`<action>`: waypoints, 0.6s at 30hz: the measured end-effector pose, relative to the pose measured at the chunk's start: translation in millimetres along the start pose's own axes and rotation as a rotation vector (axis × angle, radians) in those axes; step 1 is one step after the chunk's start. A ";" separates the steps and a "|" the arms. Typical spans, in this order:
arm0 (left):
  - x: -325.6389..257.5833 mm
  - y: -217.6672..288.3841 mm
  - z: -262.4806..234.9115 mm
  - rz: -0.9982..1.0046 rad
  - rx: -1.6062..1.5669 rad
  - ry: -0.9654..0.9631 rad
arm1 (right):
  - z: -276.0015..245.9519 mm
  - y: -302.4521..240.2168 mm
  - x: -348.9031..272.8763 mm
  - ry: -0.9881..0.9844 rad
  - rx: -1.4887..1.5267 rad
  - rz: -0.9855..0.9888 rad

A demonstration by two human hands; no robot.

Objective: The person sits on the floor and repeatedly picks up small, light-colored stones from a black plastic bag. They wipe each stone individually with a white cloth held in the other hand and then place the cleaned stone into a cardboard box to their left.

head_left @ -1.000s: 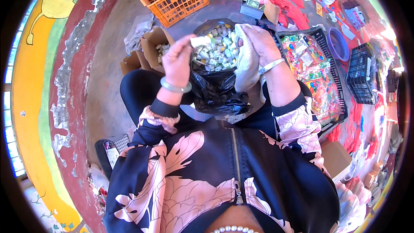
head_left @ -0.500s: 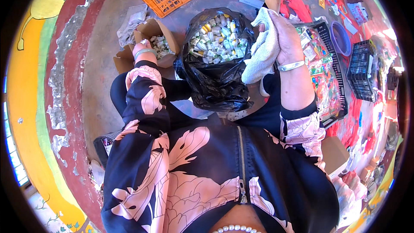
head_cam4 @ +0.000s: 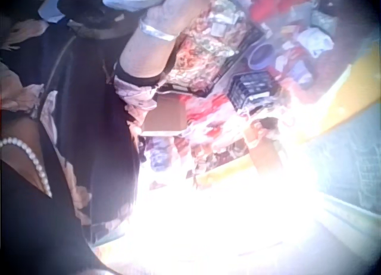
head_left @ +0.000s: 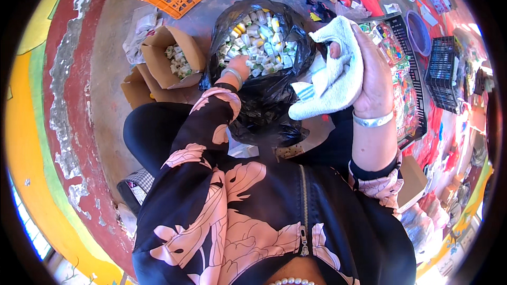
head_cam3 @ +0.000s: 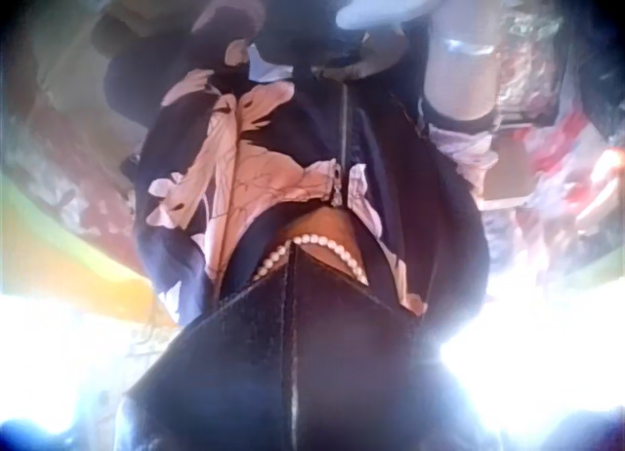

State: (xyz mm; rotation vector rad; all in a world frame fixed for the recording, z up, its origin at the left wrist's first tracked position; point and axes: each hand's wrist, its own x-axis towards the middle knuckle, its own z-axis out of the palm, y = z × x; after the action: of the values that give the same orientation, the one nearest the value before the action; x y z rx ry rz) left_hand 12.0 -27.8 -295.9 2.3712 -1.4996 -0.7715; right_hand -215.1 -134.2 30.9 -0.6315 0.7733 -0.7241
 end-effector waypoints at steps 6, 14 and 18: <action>9.5 14.3 19.9 -0.072 0.194 -0.188 | -2.5 -0.7 1.4 0.052 -0.032 0.019; 22.9 12.9 40.9 -0.074 0.197 -0.232 | -6.3 4.1 3.8 0.052 0.014 0.052; 5.5 27.0 49.8 -0.232 0.045 -0.164 | -3.9 6.7 3.2 0.099 -0.026 0.031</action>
State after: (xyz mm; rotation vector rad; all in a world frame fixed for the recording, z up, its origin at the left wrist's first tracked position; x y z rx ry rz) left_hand -34.0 -40.8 -326.8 2.6039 -1.3257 -1.0172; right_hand -214.3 -133.6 22.6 -0.6096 0.8834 -0.7223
